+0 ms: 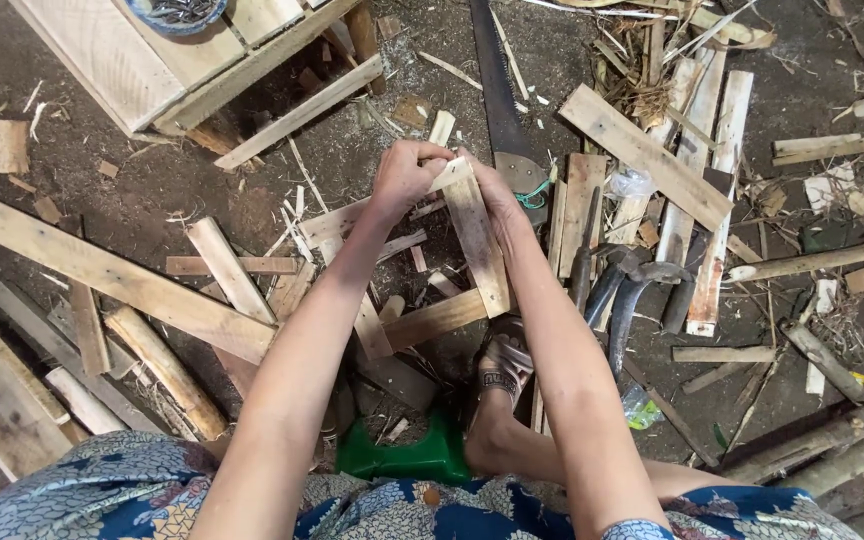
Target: The person uses a hammer and a wooden mallet to shape and assemble a small square wooden frame. They then pick up nails from a small bowl and hammer them into the frame to secure the joints, working on the ground amidst scattered wood pieces.
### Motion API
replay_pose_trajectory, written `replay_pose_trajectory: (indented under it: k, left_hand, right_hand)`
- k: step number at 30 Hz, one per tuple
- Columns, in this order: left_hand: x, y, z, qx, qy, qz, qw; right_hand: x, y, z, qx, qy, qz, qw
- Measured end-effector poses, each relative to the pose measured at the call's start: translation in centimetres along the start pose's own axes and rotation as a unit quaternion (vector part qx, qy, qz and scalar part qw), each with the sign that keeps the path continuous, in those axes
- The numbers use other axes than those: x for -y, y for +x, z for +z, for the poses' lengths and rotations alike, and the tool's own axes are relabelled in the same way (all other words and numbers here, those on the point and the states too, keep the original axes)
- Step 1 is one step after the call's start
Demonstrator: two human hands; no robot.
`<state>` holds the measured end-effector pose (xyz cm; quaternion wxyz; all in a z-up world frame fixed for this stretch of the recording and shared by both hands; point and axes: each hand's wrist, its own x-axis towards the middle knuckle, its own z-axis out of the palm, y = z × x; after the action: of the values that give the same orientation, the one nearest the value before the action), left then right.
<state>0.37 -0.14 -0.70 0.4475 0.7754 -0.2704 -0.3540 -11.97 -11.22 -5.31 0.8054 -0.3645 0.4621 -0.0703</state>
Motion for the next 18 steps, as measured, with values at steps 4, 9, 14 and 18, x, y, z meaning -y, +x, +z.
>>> replay_pose_trajectory:
  k: [4,9,14,18]
  left_hand:
    - [0.1,0.1,0.1,-0.002,0.006,0.000,1.000]
    - [-0.1,0.0,0.0,0.004,0.019,-0.004,1.000]
    - [0.0,0.5,0.3,0.007,0.042,-0.022,0.999]
    - [-1.5,-0.6,-0.8,0.004,0.066,-0.032,0.997]
  right_hand:
    - [0.2,0.1,0.0,0.004,-0.020,-0.013,1.000]
    - [-0.1,0.1,-0.1,0.000,-0.029,-0.021,0.999]
    - [-0.3,0.1,0.2,-0.002,-0.042,-0.036,0.998]
    - [-0.2,-0.1,0.4,-0.002,-0.049,-0.047,0.998]
